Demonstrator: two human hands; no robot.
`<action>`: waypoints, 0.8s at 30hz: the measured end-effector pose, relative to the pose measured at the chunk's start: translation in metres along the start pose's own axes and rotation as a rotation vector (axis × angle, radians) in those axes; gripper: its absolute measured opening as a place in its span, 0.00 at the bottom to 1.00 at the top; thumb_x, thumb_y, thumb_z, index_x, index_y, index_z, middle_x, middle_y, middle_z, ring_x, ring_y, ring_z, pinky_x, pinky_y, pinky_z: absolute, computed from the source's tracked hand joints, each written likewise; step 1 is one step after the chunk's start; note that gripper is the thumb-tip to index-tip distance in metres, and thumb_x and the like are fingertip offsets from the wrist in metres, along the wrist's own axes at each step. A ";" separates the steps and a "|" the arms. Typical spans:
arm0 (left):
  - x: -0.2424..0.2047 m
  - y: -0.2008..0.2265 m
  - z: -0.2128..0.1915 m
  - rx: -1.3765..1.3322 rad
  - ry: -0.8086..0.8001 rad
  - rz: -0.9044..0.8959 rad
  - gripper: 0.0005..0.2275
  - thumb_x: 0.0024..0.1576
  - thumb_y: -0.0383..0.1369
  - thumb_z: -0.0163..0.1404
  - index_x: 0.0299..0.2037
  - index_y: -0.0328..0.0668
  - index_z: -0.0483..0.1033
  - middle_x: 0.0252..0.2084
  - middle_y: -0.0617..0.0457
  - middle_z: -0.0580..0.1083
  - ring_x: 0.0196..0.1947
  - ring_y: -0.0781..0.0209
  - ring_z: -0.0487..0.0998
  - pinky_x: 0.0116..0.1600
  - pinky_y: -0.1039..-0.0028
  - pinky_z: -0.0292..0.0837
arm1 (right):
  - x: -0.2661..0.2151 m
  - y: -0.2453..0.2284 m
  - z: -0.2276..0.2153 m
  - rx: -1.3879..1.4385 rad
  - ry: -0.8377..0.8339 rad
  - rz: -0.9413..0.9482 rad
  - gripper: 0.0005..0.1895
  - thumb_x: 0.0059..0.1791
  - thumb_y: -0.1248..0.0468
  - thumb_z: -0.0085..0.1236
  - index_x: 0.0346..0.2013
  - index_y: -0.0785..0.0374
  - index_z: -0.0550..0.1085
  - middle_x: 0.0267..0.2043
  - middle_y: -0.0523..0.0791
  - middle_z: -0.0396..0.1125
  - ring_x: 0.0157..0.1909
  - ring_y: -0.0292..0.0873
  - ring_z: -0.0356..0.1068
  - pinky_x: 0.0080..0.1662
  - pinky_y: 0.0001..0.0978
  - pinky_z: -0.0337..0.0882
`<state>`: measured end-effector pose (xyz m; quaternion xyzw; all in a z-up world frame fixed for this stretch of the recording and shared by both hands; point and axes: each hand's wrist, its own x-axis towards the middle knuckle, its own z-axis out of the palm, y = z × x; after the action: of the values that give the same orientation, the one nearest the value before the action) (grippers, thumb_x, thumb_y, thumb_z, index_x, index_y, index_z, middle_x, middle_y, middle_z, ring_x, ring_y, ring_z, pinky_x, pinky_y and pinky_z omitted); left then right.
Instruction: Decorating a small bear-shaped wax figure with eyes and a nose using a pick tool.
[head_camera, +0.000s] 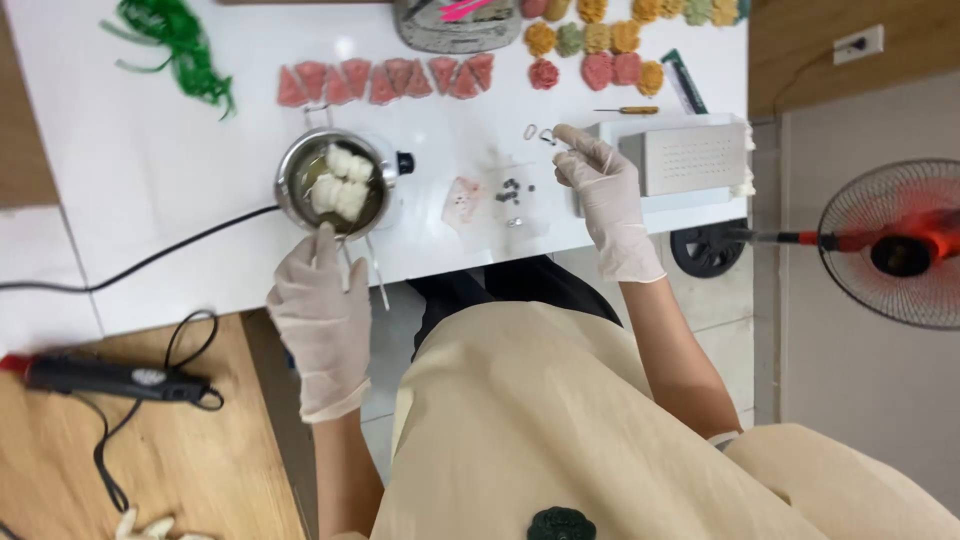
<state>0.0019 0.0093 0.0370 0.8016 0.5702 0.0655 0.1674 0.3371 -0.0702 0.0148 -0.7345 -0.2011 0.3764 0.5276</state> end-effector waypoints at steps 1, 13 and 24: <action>0.001 0.008 -0.005 -0.009 -0.008 0.042 0.25 0.58 0.37 0.59 0.65 0.40 0.72 0.57 0.46 0.72 0.54 0.48 0.71 0.57 0.54 0.66 | 0.000 0.001 -0.014 0.006 0.043 -0.004 0.18 0.51 0.69 0.61 0.56 0.66 0.77 0.37 0.40 0.71 0.38 0.30 0.69 0.46 0.23 0.74; 0.038 0.203 -0.039 -0.001 0.029 0.494 0.21 0.60 0.40 0.54 0.60 0.37 0.75 0.46 0.43 0.77 0.46 0.45 0.79 0.47 0.57 0.72 | 0.014 0.011 -0.215 0.179 0.291 -0.089 0.14 0.52 0.71 0.55 0.53 0.65 0.77 0.37 0.42 0.72 0.38 0.33 0.72 0.46 0.25 0.76; 0.036 0.341 0.096 0.265 -0.147 0.586 0.23 0.57 0.47 0.52 0.57 0.41 0.76 0.29 0.52 0.74 0.27 0.56 0.78 0.33 0.64 0.74 | 0.117 0.112 -0.367 -0.753 0.550 0.014 0.36 0.41 0.61 0.74 0.60 0.70 0.70 0.54 0.54 0.65 0.55 0.50 0.68 0.56 0.35 0.69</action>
<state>0.3468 -0.0755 0.0613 0.9489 0.3055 -0.0221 0.0763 0.6808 -0.2590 -0.0700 -0.9488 -0.1714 0.0718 0.2553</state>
